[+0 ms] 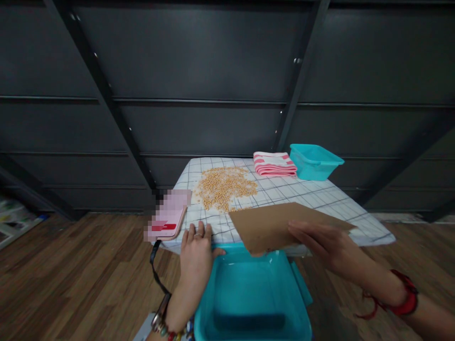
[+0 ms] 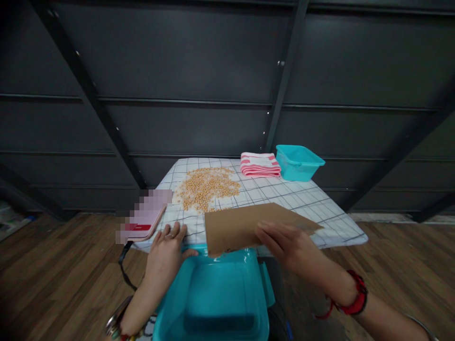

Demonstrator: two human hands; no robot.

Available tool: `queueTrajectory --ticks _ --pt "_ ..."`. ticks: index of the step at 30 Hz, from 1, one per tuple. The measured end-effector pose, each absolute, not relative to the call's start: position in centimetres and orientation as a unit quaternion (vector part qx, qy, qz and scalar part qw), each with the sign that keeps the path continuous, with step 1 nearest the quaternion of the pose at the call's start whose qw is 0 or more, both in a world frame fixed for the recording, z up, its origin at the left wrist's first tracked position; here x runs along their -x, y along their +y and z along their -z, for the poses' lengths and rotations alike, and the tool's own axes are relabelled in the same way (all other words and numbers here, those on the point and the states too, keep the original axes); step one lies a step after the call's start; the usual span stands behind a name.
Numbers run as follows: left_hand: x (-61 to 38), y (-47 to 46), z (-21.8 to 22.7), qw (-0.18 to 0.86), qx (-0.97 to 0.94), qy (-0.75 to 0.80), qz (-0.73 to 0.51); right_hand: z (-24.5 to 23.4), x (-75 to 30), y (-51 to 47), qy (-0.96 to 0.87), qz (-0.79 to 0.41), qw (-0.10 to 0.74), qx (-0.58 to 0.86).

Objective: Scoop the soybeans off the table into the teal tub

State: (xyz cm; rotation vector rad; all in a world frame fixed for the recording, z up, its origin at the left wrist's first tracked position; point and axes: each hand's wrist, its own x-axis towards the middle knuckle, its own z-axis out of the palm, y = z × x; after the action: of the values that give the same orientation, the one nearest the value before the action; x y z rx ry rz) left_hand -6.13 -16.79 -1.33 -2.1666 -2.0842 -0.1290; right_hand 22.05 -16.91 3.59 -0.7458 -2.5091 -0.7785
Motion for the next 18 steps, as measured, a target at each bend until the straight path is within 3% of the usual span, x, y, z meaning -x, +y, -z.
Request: queueTrajectory --ticks 6,18 --pt "6.1 -16.8 1.6 0.079 0.719 -0.688 0.049 -3.4 -23.0 -15.0 -0.883 0.309 0.161 0.314" --pt "6.0 -16.9 1.2 0.067 0.716 -0.694 0.046 -3.4 -23.9 -17.7 -0.895 0.296 0.201 0.268"
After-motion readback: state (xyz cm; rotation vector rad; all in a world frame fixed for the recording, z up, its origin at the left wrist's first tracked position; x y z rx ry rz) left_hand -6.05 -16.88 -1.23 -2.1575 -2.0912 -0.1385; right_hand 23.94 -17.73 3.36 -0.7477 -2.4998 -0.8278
